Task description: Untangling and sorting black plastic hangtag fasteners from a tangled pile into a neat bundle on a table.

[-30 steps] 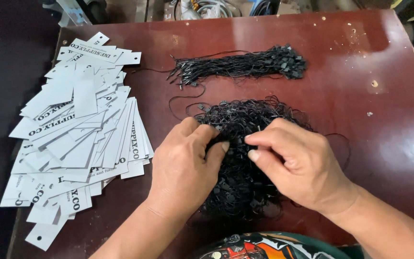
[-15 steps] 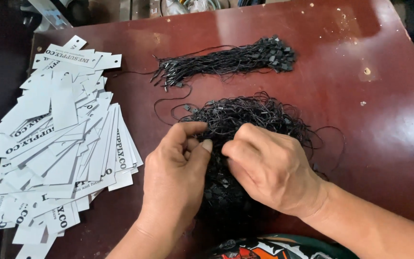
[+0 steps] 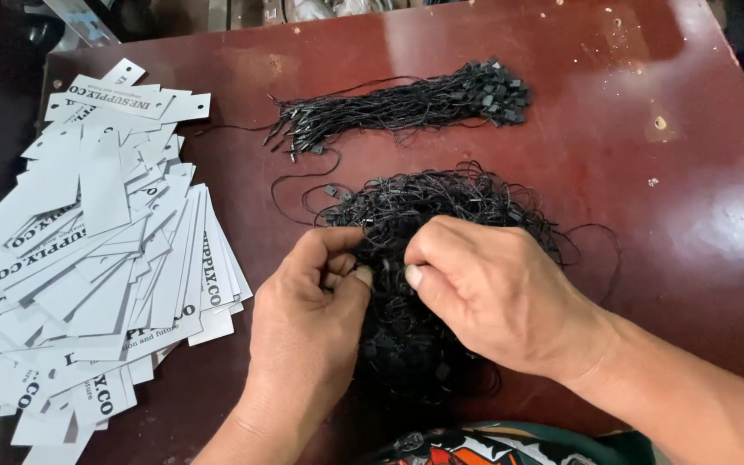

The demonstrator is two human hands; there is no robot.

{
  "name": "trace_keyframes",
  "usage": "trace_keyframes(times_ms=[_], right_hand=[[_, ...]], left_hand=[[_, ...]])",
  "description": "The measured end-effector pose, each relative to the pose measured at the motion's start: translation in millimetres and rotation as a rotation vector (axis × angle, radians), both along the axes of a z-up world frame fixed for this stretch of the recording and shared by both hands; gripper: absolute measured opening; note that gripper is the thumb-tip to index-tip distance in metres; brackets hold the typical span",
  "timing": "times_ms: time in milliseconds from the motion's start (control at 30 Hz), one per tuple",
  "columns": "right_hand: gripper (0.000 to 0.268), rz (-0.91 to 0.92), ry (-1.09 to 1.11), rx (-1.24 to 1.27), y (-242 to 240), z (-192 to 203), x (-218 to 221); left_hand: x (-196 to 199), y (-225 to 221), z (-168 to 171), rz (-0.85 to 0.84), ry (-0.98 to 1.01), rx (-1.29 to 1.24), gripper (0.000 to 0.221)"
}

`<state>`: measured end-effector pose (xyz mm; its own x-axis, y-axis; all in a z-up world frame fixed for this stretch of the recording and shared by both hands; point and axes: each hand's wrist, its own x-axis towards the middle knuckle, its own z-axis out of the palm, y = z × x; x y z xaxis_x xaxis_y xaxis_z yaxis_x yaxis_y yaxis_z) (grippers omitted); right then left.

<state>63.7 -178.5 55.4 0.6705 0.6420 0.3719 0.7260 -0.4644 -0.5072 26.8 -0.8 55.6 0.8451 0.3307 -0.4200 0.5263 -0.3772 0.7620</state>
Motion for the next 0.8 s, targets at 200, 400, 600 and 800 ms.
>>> trace_keyframes(times_ms=[200, 400, 600, 800], right_hand=[[0.012, -0.167, 0.095, 0.129, -2, 4, -9], [0.018, 0.003, -0.245, -0.015, -7, 24, -7], [0.004, 0.005, -0.010, -0.088, -12, 36, -7], [0.007, 0.035, -0.083, -0.129, -16, 61, -3]], left_hand=[[-1, 1, -9, -0.020, -0.113, 0.017, 0.033], [1, 3, -18, -0.112, -0.144, 0.136, 0.034], [0, 1, -12, -0.081, -0.114, 0.112, 0.037], [-1, 6, -18, -0.128, -0.114, 0.148, 0.037]])
